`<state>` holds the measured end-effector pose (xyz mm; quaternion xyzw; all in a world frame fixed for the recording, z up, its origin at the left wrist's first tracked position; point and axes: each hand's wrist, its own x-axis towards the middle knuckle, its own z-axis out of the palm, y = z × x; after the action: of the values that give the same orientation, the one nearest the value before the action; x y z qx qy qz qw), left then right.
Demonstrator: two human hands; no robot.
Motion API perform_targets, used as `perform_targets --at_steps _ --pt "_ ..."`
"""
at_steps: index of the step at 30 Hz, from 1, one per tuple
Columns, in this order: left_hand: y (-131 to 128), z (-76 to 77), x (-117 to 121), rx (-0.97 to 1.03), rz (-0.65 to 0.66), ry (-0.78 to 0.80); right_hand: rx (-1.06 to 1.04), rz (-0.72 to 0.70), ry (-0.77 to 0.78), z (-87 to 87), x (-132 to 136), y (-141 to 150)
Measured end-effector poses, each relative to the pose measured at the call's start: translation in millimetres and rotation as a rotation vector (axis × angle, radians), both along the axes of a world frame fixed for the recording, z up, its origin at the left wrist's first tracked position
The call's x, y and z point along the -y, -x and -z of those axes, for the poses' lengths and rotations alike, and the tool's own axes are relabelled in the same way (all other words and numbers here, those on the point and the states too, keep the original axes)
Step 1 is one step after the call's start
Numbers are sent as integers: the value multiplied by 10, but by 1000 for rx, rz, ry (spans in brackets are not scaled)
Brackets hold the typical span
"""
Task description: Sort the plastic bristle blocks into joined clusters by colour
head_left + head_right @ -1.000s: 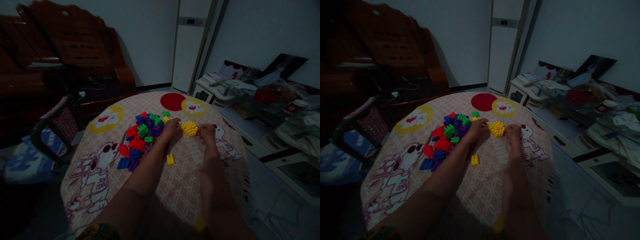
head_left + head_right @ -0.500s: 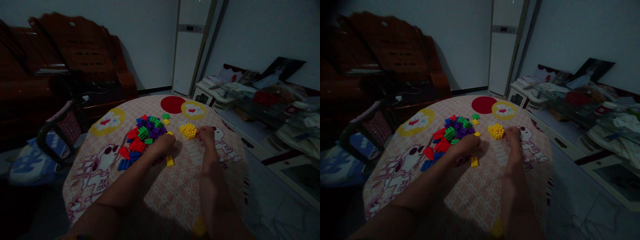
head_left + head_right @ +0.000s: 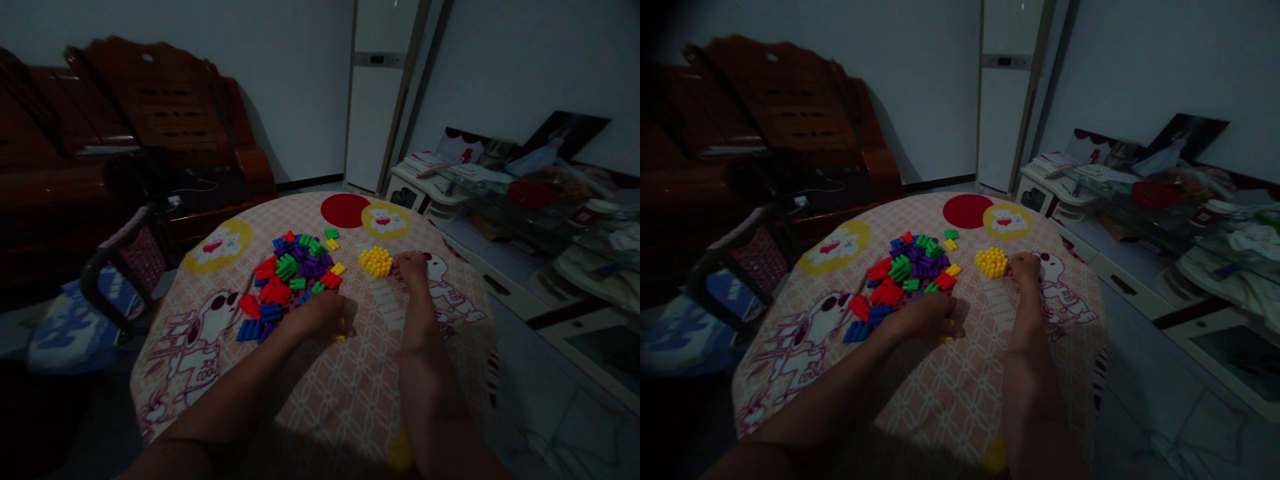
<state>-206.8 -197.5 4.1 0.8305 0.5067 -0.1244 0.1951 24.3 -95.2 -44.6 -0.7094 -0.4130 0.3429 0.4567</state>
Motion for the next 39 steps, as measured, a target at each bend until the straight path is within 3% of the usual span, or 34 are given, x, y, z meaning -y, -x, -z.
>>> perform_targets --at_steps 6,11,17,29,34,39 --pt "-12 46 20 65 127 -13 18 -6 39 -15 3 -1" --pt "-185 4 -352 259 -111 -243 26 0 -2 24 -27 -7" --pt "-492 215 -725 401 -331 -399 35 -6 15 2 -6 -7" --pt "-674 372 -622 571 -472 -404 99 -36 -9 98 -54 -58" --pt "-446 316 -755 556 -452 -394 82 -27 -1 58 -33 -44" --pt "-7 161 -862 293 -489 -399 74 -15 9 29 -18 -22"
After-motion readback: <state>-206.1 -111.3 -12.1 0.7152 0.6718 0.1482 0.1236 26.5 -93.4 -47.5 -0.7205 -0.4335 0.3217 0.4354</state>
